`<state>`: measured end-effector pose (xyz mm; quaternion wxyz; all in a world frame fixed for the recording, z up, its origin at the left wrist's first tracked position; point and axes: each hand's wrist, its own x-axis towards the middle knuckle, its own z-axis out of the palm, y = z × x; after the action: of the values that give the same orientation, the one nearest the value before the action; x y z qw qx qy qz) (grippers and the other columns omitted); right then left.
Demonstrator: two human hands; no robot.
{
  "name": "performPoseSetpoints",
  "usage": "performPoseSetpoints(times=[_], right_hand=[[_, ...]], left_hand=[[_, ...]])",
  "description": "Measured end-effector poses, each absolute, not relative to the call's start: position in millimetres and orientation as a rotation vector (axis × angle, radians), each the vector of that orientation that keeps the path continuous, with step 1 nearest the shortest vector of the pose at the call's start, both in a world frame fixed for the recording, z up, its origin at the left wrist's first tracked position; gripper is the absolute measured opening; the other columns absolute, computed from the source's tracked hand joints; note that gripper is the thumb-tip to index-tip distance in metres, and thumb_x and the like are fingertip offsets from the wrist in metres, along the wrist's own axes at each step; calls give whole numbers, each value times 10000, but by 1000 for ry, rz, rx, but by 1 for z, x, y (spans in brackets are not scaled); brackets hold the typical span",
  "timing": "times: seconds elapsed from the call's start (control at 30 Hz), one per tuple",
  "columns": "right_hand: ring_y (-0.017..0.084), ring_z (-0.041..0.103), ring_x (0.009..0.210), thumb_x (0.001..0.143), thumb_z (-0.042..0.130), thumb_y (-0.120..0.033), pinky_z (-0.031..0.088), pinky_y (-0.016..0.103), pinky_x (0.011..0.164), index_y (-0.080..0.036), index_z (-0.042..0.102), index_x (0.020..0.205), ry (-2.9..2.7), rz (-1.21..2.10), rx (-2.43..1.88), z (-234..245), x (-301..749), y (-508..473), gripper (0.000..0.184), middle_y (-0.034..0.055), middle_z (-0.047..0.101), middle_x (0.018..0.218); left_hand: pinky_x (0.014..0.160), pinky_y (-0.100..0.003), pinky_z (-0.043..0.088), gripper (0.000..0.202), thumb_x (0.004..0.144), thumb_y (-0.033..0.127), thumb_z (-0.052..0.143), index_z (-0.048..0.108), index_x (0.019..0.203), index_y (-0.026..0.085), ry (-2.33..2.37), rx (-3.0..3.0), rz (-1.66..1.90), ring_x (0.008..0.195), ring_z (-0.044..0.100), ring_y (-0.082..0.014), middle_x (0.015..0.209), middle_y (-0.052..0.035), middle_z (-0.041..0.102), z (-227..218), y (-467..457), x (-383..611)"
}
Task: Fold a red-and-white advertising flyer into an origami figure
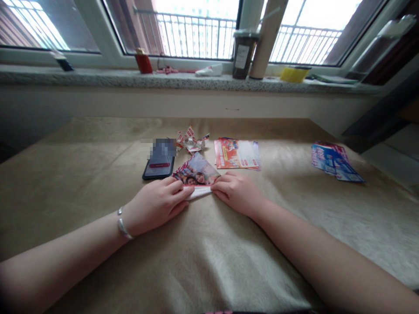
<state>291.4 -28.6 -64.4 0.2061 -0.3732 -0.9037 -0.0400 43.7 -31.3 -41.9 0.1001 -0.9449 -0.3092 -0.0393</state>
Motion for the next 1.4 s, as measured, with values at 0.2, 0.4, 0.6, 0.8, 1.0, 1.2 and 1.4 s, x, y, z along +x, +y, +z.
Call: performPoseSetpoints(times=[0.2, 0.4, 0.6, 0.8, 1.0, 1.2, 1.4], right_hand=[[155, 594, 799, 902, 498, -264, 447, 263, 710, -215, 700, 860, -2591, -190, -1085, -60, 293, -31, 212, 28, 683, 862], [148, 599, 785, 902, 492, -250, 440, 262, 713, -219, 694, 874, -2621, -137, -1171, -55, 303, -29, 206, 28, 672, 877], [151, 598, 784, 901, 484, -240, 443, 265, 714, -219, 690, 868, -2631, -104, -1172, -54, 307, -28, 210, 26, 667, 885], [143, 597, 773, 891, 491, -226, 447, 257, 704, -215, 692, 856, -2597, -32, -1203, -54, 306, -27, 203, 34, 662, 874], [151, 606, 771, 847, 540, -226, 445, 256, 696, -216, 685, 790, -2568, 11, -1275, -53, 316, -23, 157, 31, 670, 827], [153, 606, 788, 827, 561, -226, 462, 266, 710, -222, 695, 800, -2506, 138, -1254, -60, 324, -17, 136, 33, 674, 827], [161, 598, 776, 806, 581, -206, 471, 286, 707, -209, 685, 786, -2460, 249, -1247, -61, 326, -15, 105, 43, 662, 801]], left_hand=[[723, -376, 491, 269, 913, 308, 422, 574, 1079, 160, -985, -2828, -106, 867, 516, -236, 945, -82, 572, -44, -33, 47], [844, -372, 472, 312, 908, 289, 438, 559, 1128, 104, -945, -2876, -140, 947, 509, -236, 1030, -104, 576, -47, -33, 48], [805, -362, 460, 367, 905, 360, 446, 537, 1159, 111, -921, -2878, -117, 881, 507, -224, 1004, -111, 576, -45, -34, 48], [830, -380, 456, 353, 893, 340, 468, 520, 1186, 151, -973, -2909, -137, 918, 495, -231, 1035, -108, 554, -44, -36, 49], [868, -397, 456, 370, 881, 359, 483, 530, 1177, 143, -1020, -2924, -145, 970, 496, -244, 1067, -118, 547, -45, -38, 49], [953, -399, 424, 389, 890, 314, 447, 521, 1209, 105, -934, -2955, -222, 1063, 481, -249, 1185, -131, 536, -51, -36, 49], [945, -410, 413, 591, 866, 500, 460, 460, 1289, 88, -906, -3004, -169, 1047, 474, -271, 1172, -141, 536, -48, -36, 49]])
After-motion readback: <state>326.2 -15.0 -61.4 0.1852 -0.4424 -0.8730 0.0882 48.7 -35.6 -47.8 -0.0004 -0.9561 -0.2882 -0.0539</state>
